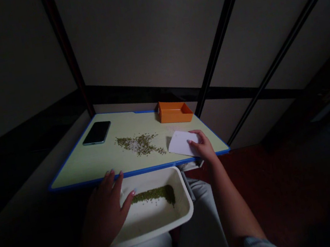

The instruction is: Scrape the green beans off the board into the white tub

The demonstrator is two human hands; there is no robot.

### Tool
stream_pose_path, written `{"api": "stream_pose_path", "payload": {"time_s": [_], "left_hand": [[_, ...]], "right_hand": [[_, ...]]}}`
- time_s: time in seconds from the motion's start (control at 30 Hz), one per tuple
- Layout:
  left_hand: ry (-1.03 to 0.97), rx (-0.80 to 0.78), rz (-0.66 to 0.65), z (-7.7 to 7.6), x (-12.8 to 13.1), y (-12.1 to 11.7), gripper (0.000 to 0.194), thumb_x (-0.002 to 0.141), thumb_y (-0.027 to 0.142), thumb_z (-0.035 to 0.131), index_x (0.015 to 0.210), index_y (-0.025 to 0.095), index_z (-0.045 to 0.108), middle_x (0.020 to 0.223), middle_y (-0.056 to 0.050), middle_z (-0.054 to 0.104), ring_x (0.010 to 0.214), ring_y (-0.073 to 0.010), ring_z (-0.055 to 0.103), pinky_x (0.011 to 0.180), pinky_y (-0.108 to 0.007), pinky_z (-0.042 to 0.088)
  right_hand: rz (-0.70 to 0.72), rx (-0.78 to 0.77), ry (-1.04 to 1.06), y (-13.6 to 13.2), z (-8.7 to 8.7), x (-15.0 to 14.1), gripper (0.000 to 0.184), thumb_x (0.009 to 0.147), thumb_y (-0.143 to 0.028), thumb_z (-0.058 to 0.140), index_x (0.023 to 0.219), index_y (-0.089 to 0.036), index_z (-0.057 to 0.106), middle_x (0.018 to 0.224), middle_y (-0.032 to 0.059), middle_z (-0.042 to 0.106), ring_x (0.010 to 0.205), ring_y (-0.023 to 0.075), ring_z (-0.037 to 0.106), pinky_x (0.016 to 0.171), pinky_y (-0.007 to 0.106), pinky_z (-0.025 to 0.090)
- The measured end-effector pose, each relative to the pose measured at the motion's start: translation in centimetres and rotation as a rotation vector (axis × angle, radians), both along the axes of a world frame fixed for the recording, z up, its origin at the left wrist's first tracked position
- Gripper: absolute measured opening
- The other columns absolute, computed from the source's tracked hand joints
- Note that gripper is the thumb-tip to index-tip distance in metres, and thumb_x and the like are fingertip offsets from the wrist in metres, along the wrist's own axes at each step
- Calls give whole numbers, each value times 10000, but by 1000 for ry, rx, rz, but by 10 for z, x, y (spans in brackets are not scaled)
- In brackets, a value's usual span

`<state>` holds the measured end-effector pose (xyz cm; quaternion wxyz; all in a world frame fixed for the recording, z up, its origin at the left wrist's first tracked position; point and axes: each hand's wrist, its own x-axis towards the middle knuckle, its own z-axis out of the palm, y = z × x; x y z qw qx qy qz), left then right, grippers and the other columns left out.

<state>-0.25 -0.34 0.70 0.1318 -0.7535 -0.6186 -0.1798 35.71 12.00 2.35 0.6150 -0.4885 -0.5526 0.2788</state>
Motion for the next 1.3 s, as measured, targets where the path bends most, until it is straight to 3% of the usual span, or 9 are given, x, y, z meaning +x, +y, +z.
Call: {"api": "stream_pose_path", "payload": {"time_s": [0.27,0.67,0.93,1.3], "left_hand": [[-31,20,-14,-4,0,0,619,922,506,367,1327,91,585,1450,-238,553,1378,-378,498,1046,-536,478],[-65,14,-7,-6,0,0,622,916,522,363,1340,117,570,1469,-228,537,1396,-371,477,1056,-554,458],[-85,-4,-13,-2,1,-1,620,913,528,365,1333,124,577,1471,-231,534,1398,-370,475,1061,-554,456],[-74,-3,-13,-3,1,-1,627,916,526,363,1341,113,568,1471,-235,533,1405,-372,466,1069,-548,449]], "right_hand": [[86,21,-23,-1,1,-4,401,658,-373,778,1015,-254,641,1054,39,670,982,252,607,876,375,495],[10,22,-3,-2,2,-4,421,649,-369,762,1027,-245,625,1096,53,670,1010,262,603,898,396,498],[31,17,-19,-2,0,-5,414,666,-394,762,1029,-254,620,1074,47,668,962,249,602,842,373,504],[43,40,-43,-1,1,-6,428,676,-385,782,1050,-246,627,1098,41,657,1007,243,590,938,383,466]]}}
